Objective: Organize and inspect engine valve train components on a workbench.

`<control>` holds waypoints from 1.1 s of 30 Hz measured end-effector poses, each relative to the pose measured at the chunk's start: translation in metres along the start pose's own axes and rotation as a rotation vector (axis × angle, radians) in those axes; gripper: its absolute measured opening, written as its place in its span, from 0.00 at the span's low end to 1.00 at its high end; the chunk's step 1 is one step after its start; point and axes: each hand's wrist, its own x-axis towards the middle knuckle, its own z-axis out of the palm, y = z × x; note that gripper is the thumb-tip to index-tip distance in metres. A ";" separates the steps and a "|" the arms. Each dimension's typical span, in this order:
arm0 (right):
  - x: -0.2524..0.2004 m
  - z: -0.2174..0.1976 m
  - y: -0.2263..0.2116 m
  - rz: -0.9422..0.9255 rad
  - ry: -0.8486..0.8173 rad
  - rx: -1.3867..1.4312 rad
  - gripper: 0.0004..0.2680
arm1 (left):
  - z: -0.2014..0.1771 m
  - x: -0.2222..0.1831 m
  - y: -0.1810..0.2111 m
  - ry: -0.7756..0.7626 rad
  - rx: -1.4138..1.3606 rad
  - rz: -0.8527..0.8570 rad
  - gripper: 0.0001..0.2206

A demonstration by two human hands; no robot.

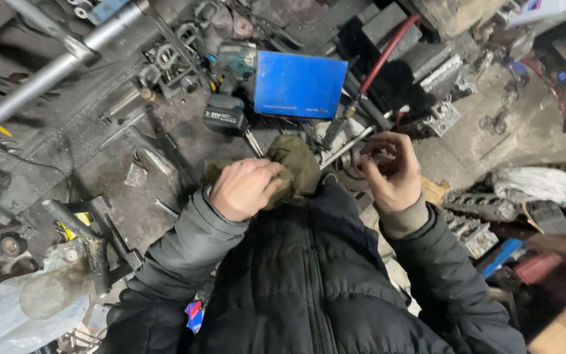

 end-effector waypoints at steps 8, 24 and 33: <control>-0.037 -0.051 0.024 -0.011 0.221 -0.541 0.14 | 0.027 0.004 -0.020 -0.086 0.001 0.001 0.10; -0.034 -0.038 0.038 -0.167 0.160 -0.545 0.10 | 0.031 0.037 0.007 -0.067 -0.009 0.169 0.13; -0.001 -0.018 0.049 -0.245 0.105 -0.457 0.07 | 0.022 0.036 0.012 0.115 -0.059 0.042 0.11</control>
